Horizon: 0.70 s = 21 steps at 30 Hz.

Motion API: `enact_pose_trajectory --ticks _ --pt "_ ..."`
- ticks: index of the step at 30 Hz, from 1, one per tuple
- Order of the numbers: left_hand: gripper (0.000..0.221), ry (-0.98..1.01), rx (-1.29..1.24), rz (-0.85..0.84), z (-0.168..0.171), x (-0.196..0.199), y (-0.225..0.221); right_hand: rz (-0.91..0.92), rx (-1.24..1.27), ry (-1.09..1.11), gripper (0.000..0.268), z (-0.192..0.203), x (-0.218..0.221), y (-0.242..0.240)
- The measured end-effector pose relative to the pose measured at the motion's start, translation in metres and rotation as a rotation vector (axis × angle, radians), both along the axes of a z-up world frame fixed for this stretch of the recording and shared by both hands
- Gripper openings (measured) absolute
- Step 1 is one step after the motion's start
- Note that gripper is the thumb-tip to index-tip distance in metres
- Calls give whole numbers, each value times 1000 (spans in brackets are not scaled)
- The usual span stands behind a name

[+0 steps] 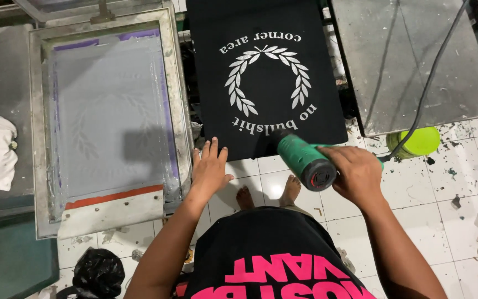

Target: Drying screen-printed ink on a black t-shirt using a handheld heat gun at a screen printing station.

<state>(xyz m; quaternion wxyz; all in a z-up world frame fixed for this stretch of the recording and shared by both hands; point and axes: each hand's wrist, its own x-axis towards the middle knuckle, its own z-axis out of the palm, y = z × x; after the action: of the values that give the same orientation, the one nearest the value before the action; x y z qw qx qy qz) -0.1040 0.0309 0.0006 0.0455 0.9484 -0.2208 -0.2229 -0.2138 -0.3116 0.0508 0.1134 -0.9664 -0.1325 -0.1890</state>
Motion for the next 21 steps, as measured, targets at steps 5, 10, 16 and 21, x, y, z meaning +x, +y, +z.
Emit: enact_pose_trajectory --ticks 5,10,16,21 --pt "83 -25 -13 29 -5 -2 -4 -18 39 19 50 -3 -4 -7" --pt "84 -40 -89 91 -17 -9 -9 -39 15 20 45 4 -4 -20" --pt "91 -49 -100 156 -6 -11 -21 -74 34 79 44 6 -7 -44" --pt "95 -105 -33 211 -3 -15 -31 -159 -11 0 35 5 -2 -73"
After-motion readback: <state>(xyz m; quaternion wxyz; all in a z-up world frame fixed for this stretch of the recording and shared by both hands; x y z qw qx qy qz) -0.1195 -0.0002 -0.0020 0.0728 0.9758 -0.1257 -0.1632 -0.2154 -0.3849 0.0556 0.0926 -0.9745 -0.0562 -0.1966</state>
